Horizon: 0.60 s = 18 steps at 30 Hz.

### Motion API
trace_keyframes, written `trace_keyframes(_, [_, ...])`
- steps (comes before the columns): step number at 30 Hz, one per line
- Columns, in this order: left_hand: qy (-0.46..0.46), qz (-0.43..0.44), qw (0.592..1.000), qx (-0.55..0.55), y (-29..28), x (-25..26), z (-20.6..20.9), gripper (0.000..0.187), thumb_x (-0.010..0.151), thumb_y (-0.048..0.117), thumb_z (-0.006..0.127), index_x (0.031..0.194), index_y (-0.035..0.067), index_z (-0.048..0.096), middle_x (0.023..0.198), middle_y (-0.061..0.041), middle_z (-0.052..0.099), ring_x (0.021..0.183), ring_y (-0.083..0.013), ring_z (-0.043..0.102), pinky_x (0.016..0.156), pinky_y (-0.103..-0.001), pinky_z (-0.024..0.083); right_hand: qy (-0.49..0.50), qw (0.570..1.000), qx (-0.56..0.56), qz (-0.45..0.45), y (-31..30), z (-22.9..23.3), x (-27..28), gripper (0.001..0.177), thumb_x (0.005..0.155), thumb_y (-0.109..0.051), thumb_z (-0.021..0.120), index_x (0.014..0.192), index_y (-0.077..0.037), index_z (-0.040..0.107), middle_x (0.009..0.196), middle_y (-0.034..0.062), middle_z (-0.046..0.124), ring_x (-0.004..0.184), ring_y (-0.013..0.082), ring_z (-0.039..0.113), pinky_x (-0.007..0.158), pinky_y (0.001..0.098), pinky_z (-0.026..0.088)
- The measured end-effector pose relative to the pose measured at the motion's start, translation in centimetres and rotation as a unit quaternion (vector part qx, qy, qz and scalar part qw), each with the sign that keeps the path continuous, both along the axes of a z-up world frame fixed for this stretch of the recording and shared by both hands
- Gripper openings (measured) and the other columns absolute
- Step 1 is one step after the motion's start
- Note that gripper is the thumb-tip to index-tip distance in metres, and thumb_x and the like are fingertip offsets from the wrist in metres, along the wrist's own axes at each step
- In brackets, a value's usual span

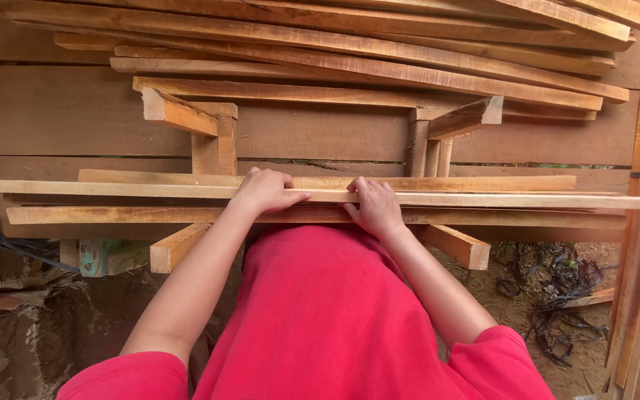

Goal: Sorting and stacking wooden planks in a lumber storage area.

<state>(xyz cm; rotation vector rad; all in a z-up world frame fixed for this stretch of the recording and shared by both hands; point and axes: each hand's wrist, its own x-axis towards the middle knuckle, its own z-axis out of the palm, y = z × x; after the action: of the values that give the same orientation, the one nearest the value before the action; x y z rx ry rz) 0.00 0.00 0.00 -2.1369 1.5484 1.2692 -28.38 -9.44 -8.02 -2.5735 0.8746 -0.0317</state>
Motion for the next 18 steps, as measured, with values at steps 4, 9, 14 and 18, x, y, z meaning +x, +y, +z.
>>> trace_keyframes(4, [-0.009,-0.013,1.000,-0.007,-0.1,-0.1,-1.6,0.063,0.083,0.076,0.051,0.111,0.027,0.077,0.110,-0.007,0.079,0.116,-0.0285,0.071,0.100,-0.042,0.044,-0.040,0.999,0.012,0.010,-0.2,2.3,1.1,0.043,0.077,-0.037,0.084,0.104,-0.019,0.057,0.088,0.0023,0.070,0.094,0.0216,0.068,0.088,0.0376,0.048])
trace_keyframes(9, [-0.020,-0.025,0.999,-0.041,0.6,-0.5,-2.6,0.062,0.081,0.076,0.055,0.107,0.022,0.075,0.105,-0.008,0.079,0.112,-0.0293,0.072,0.096,-0.043,0.044,-0.047,0.998,-0.029,0.022,0.6,3.8,1.4,0.044,0.086,-0.050,0.077,0.117,-0.020,0.067,0.104,-0.0003,0.069,0.107,0.0188,0.063,0.094,0.0364,0.046])
trace_keyframes(14, [-0.012,-0.041,0.996,-0.072,1.5,-0.5,-4.3,0.062,0.075,0.075,0.066,0.102,0.020,0.069,0.106,-0.009,0.078,0.113,-0.0288,0.072,0.106,-0.046,0.041,-0.071,0.997,-0.003,0.025,0.9,3.0,1.4,0.044,0.083,-0.041,0.081,0.119,-0.018,0.069,0.109,0.0010,0.064,0.101,0.0237,0.063,0.083,0.0396,0.053])
trace_keyframes(18, [0.002,-0.019,0.998,-0.064,2.0,-0.1,-3.4,0.065,0.076,0.075,0.067,0.106,0.018,0.068,0.109,-0.010,0.078,0.116,-0.0297,0.071,0.111,-0.049,0.039,-0.071,0.997,0.003,0.034,1.0,3.3,1.7,0.042,0.085,-0.041,0.080,0.119,-0.020,0.070,0.110,-0.0012,0.063,0.104,0.0226,0.062,0.080,0.0387,0.052])
